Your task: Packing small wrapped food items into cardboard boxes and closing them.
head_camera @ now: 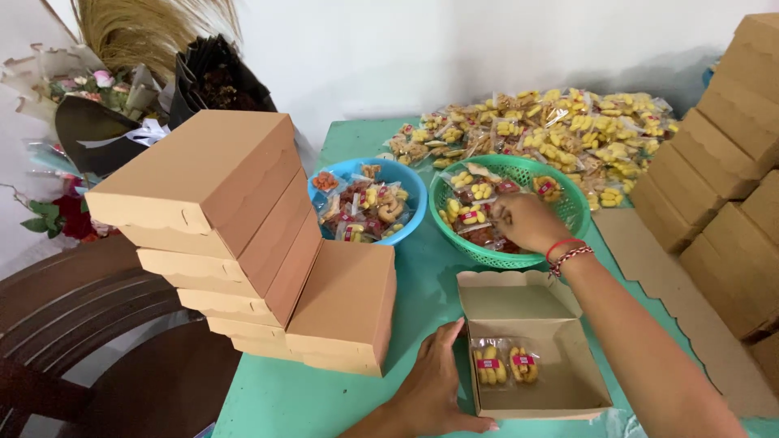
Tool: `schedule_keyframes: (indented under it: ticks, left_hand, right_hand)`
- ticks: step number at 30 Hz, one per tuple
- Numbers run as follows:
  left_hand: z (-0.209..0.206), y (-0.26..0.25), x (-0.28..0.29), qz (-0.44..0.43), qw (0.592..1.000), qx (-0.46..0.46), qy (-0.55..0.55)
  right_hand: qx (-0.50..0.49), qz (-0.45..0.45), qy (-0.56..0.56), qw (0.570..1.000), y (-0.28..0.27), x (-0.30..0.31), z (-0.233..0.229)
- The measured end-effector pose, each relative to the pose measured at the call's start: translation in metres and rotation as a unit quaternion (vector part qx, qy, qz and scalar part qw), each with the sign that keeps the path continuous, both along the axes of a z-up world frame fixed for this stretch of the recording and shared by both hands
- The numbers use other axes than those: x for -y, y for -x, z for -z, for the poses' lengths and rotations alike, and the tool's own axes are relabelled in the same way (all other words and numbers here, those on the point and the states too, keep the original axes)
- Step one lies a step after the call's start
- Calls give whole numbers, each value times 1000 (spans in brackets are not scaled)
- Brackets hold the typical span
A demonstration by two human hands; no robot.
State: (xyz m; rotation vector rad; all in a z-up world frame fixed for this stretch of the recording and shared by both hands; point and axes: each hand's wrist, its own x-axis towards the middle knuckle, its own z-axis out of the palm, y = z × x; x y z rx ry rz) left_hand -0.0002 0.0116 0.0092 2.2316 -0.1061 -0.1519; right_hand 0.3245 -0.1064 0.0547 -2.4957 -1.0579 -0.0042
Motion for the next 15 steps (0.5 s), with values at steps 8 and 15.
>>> schedule_keyframes:
  ticks: [8, 15]
  left_hand:
    - [13, -2, -1, 15, 999, 36, -18]
    - [14, -2, -2, 28, 996, 84, -4]
  right_hand:
    - [-119, 76, 46, 989, -20, -11, 14]
    - [-204, 75, -74, 973, -13, -4, 10]
